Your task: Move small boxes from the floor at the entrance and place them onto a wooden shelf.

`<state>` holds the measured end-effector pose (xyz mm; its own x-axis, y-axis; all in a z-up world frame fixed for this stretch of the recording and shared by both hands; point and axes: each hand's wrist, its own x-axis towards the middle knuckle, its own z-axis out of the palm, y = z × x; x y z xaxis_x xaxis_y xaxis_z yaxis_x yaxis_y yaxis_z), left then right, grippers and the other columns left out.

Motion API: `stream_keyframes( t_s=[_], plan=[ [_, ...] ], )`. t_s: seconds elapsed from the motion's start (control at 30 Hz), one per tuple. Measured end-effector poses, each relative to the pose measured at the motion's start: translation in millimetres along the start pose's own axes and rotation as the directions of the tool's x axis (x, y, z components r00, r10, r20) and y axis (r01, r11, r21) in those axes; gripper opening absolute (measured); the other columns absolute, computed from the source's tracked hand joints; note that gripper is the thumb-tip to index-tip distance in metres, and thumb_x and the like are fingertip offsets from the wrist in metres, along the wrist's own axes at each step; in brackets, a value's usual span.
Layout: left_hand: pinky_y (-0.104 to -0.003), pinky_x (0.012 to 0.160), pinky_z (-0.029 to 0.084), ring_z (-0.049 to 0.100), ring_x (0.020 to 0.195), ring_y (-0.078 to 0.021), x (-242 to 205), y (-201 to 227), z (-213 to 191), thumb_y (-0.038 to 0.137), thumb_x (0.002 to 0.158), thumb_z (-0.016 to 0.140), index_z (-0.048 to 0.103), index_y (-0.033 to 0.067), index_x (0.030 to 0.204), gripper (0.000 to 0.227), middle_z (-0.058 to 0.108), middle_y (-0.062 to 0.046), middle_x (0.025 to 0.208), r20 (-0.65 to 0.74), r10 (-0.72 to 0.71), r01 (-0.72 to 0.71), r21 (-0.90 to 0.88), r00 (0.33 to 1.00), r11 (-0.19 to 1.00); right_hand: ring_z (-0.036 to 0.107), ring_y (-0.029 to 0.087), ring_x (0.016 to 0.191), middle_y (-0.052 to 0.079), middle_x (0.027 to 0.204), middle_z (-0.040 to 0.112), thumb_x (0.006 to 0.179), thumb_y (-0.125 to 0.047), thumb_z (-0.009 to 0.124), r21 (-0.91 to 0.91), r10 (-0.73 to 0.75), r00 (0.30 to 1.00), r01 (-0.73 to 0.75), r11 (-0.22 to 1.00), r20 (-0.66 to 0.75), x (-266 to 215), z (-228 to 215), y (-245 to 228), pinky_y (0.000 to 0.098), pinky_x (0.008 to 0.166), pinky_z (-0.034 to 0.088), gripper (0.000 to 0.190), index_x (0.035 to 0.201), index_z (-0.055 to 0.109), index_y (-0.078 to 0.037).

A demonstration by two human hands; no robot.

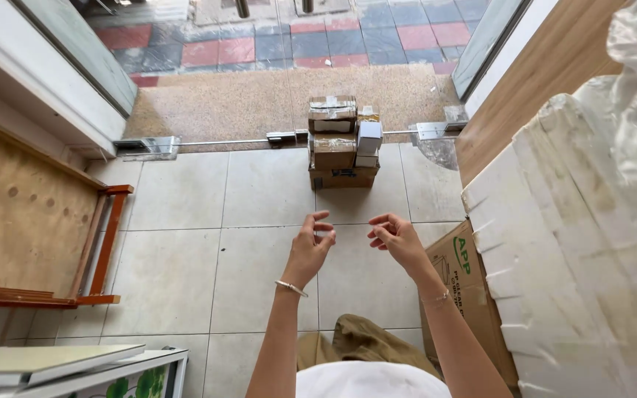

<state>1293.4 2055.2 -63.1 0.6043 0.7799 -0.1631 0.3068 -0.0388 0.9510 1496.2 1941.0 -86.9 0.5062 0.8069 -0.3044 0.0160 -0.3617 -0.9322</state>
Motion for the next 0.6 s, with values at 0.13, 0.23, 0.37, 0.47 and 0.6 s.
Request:
stream_keyframes(
  t_s=[0.13,0.23,0.37,0.47,0.6],
  plan=[
    [-0.031,0.076,0.061,0.074,0.085,-0.0151,77.3,10.4,7.1,0.016,0.094,0.065,0.052,0.0078,0.137,0.046,0.072,-0.008,0.112,0.018,-0.032,0.032,-0.011,0.999,0.999,0.074,0.014,0.077,0.008,0.091,0.076,0.098,-0.012,0.059,0.009,0.024,1.000,-0.025,1.000,0.005,69.6,-21.1,-6.5,0.0282,0.069,0.058,0.021,0.114,0.069,-0.002],
    [-0.031,0.076,0.060,0.073,0.085,-0.0141,132.8,6.0,11.4,0.016,0.094,0.065,0.054,0.0075,0.135,0.043,0.072,-0.008,0.112,0.054,-0.060,0.062,-0.034,0.997,0.997,0.073,0.014,0.077,0.008,0.091,0.076,0.098,-0.012,0.058,0.011,0.065,0.998,-0.065,0.998,-0.020,121.2,-35.0,-5.7,0.0281,0.068,0.058,0.021,0.114,0.069,-0.002],
    [-0.030,0.078,0.060,0.071,0.085,-0.0139,225.6,-21.6,20.4,0.015,0.094,0.065,0.061,0.0055,0.129,0.036,0.075,-0.008,0.106,0.126,-0.053,0.061,-0.061,0.991,0.996,0.072,0.013,0.077,0.007,0.090,0.075,0.098,-0.011,0.058,0.003,0.109,0.991,-0.109,0.994,-0.076,194.6,-54.0,-4.3,0.0283,0.068,0.057,0.020,0.113,0.068,-0.002],
    [-0.031,0.078,0.059,0.072,0.085,-0.0146,302.3,-26.1,21.9,0.014,0.095,0.066,0.061,0.0056,0.127,0.034,0.075,-0.007,0.104,0.164,-0.053,0.066,-0.077,0.985,0.995,0.071,0.013,0.077,0.007,0.091,0.075,0.099,-0.012,0.058,0.005,0.139,0.982,-0.139,0.990,-0.130,261.9,-64.8,2.4,0.0283,0.068,0.056,0.019,0.112,0.068,-0.003],
    [-0.032,0.076,0.060,0.072,0.085,-0.0146,396.3,-41.8,37.4,0.013,0.093,0.067,0.062,0.0065,0.126,0.034,0.075,-0.007,0.104,0.215,-0.134,0.135,0.011,0.967,0.991,0.071,0.013,0.077,0.006,0.091,0.074,0.099,-0.013,0.059,0.037,0.206,0.958,-0.203,0.979,-0.201,340.7,-71.6,17.8,0.0279,0.069,0.056,0.019,0.112,0.068,-0.003]
  ],
)
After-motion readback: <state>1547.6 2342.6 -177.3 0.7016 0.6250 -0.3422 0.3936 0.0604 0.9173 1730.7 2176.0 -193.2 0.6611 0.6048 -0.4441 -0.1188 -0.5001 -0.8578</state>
